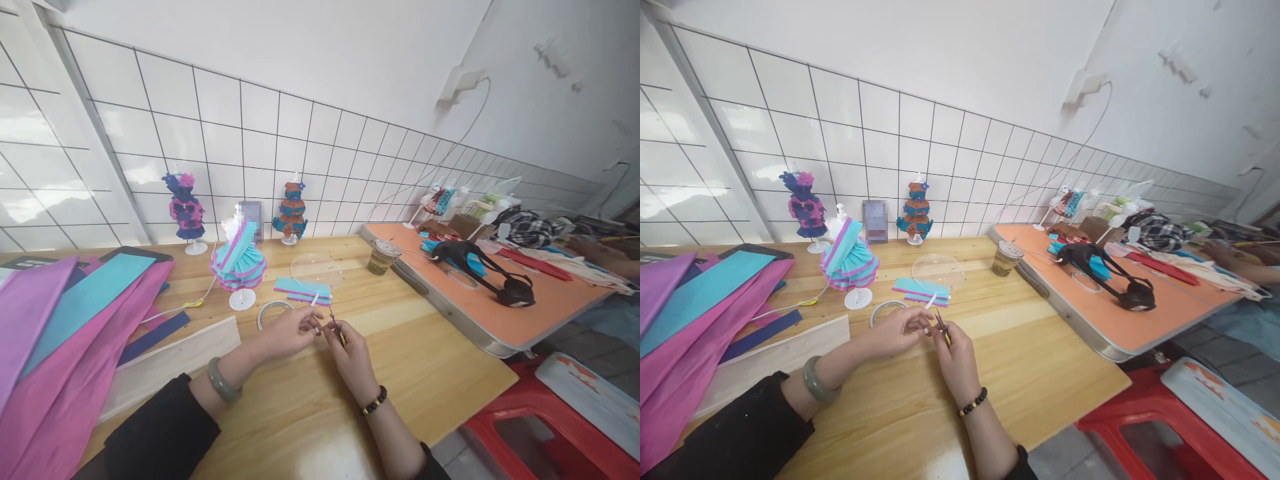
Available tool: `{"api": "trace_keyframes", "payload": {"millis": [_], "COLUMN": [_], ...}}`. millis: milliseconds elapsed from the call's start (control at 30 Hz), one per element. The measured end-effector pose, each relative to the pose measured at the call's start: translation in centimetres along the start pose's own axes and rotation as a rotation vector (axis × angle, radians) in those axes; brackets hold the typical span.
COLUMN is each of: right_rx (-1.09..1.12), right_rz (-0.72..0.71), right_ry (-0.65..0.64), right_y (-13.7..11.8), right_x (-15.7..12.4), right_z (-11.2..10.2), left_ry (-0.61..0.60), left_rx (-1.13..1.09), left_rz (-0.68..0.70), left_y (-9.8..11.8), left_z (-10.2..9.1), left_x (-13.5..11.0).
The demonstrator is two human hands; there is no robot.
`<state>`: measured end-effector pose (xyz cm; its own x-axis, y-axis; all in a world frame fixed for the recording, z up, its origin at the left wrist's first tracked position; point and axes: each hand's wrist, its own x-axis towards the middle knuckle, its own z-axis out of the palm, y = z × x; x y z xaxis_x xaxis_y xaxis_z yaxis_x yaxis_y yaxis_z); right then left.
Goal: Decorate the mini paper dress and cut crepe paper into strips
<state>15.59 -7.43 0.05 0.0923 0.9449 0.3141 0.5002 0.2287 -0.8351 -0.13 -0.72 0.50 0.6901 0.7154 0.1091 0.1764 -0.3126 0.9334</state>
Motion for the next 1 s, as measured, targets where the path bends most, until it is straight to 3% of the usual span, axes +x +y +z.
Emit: {"api": "trace_keyframes", "payload": {"millis": [233,433,567,733,1000], "right_rx": [0.026,0.095,-0.06,-0.179,-0.266], "right_rz": [-0.031,0.015,0.078,0.072,0.04], "right_ry": [-0.074,-0.102,-0.092,-0.217,-0.235], "right_y": [0.1,-0.3,-0.3,-0.5,-1.1], "right_x": [0.0,0.0,-0.4,-0.9,-0.5], "right_z": [0.1,-0.3,-1.4,-2.2,-1.5], "left_ry": [0.004,0.008,0.029,0.055,0.042], "left_rx": [0.058,-0.292,-0.407,-0.54,-0.429], "left_rz": [-0.063,-0.136,-0.204,-0.278,-0.207], "left_y": [0.2,-0.1,-0.3,-0.1,0.5], "left_z": [0.3,0.6,0.1,-0.3,-0.1], "left_x": [0.2,0.4,0.5,0.5,0.5]}}
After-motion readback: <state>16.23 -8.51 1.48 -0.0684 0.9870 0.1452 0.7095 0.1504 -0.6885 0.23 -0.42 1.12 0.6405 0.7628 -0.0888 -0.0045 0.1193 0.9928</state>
